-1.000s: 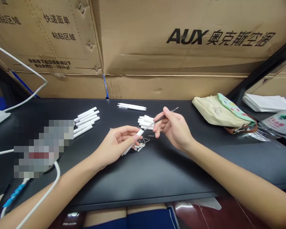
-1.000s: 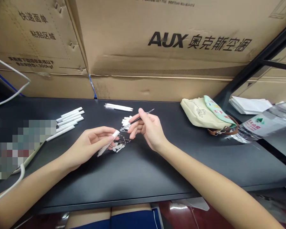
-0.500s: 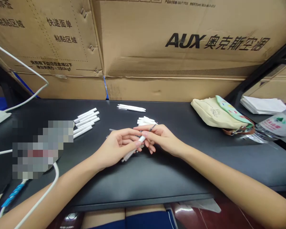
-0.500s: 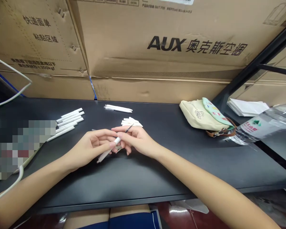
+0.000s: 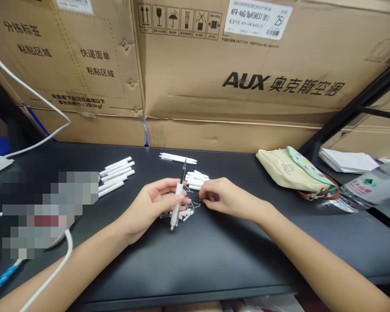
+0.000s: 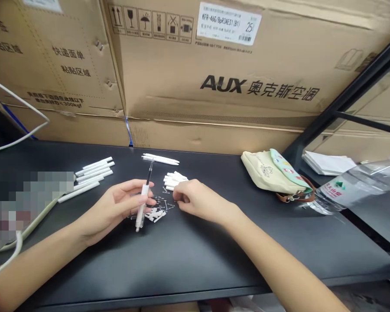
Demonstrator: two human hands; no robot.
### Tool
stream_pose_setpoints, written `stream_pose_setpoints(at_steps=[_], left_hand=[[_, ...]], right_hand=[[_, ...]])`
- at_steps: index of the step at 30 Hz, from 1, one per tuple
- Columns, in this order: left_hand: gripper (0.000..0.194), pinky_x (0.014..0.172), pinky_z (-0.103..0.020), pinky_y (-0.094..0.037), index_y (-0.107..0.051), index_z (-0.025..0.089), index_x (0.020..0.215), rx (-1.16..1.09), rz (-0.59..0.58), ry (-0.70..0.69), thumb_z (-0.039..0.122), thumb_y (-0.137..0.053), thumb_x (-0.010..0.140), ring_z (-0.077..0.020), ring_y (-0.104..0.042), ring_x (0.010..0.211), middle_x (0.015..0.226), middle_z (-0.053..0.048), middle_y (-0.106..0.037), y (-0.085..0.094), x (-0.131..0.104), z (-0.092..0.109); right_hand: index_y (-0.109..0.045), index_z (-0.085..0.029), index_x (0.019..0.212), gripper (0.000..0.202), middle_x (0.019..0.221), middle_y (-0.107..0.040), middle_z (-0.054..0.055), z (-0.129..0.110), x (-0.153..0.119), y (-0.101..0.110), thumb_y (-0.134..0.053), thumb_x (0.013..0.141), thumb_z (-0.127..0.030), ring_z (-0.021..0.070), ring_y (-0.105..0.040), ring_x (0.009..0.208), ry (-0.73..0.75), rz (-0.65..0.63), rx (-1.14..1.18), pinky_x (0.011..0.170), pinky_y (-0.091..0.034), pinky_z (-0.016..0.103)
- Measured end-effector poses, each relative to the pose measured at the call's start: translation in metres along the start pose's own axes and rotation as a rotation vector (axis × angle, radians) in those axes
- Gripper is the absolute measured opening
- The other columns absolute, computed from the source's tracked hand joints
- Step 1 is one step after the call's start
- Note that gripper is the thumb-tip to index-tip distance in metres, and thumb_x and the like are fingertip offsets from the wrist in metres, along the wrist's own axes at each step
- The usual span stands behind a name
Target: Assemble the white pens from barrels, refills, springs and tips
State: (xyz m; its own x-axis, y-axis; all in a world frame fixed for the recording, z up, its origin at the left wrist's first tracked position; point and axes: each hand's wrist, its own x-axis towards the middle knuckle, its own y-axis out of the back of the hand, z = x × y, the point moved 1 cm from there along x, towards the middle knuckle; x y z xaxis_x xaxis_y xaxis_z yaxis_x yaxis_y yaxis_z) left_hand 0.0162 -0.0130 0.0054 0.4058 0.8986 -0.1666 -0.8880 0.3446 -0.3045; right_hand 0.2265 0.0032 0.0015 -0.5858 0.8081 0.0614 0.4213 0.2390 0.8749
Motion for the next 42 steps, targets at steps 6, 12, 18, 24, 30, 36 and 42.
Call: stream_pose_setpoints(at_steps=[6,12,18,24,30,36,42], left_hand=[[0.043,0.075,-0.031,-0.054,-0.060,0.019,0.117,-0.079,-0.104,0.055,0.022,-0.071,0.075,-0.0162,-0.065,0.078,0.096,-0.008,-0.067,-0.001,-0.001,0.000],[0.041,0.078,-0.031,-0.053,-0.060,0.021,0.117,-0.059,-0.274,0.144,0.023,-0.070,0.077,-0.0144,-0.065,0.078,0.092,-0.004,-0.064,-0.003,-0.007,-0.003],[0.039,0.078,-0.033,-0.053,-0.060,0.021,0.117,0.001,-0.364,0.214,0.025,-0.067,0.079,-0.0166,-0.067,0.078,0.093,-0.006,-0.065,-0.003,-0.009,-0.008],[0.041,0.077,-0.032,-0.053,-0.060,0.022,0.117,-0.009,-0.323,0.209,0.026,-0.069,0.077,-0.0161,-0.066,0.079,0.093,-0.005,-0.065,-0.002,-0.008,-0.008],[0.044,0.079,-0.032,-0.052,-0.058,0.023,0.120,0.017,-0.311,0.214,0.028,-0.070,0.077,-0.0150,-0.066,0.080,0.094,-0.004,-0.064,0.000,-0.008,-0.008],[0.044,0.079,-0.032,-0.052,-0.058,0.022,0.119,0.032,-0.312,0.225,0.029,-0.069,0.078,-0.0153,-0.065,0.081,0.095,-0.004,-0.063,0.000,-0.008,-0.008],[0.045,0.078,-0.032,-0.052,-0.058,0.022,0.119,0.044,-0.295,0.218,0.030,-0.070,0.077,-0.0148,-0.064,0.079,0.094,-0.004,-0.063,-0.001,-0.008,-0.007]], right_hand=[[-0.062,-0.016,0.074,0.019,0.067,-0.057,0.001,0.005,-0.003,0.003,-0.050,0.065,-0.004,0.0125,-0.051,0.060,-0.101,-0.015,-0.058,0.057,-0.039,0.024],[-0.066,-0.017,0.075,0.005,0.076,-0.066,0.003,0.010,0.005,0.013,-0.067,0.071,-0.021,0.0144,-0.059,0.070,-0.100,0.211,0.550,0.063,-0.046,0.026],[-0.063,-0.018,0.076,0.019,0.081,-0.071,0.003,0.001,0.011,0.002,-0.076,0.068,-0.028,0.0148,-0.067,0.080,-0.232,0.378,1.268,0.066,-0.052,0.024],[-0.062,-0.017,0.077,0.020,0.075,-0.071,0.003,-0.005,0.010,-0.005,-0.077,0.068,-0.026,0.0121,-0.067,0.064,-0.211,0.307,1.355,0.056,-0.053,0.021],[-0.061,-0.017,0.077,0.021,0.077,-0.073,0.004,-0.006,0.011,-0.003,-0.077,0.068,-0.026,0.0130,-0.068,0.066,-0.197,0.334,1.320,0.056,-0.052,0.021],[-0.061,-0.017,0.077,0.021,0.078,-0.074,0.004,-0.006,0.010,-0.004,-0.077,0.069,-0.028,0.0134,-0.067,0.068,-0.199,0.366,1.279,0.055,-0.051,0.022],[-0.060,-0.017,0.080,0.026,0.081,-0.074,0.007,-0.009,0.011,-0.010,-0.077,0.067,-0.032,0.0168,-0.069,0.069,-0.186,0.249,1.165,0.057,-0.051,0.024]])
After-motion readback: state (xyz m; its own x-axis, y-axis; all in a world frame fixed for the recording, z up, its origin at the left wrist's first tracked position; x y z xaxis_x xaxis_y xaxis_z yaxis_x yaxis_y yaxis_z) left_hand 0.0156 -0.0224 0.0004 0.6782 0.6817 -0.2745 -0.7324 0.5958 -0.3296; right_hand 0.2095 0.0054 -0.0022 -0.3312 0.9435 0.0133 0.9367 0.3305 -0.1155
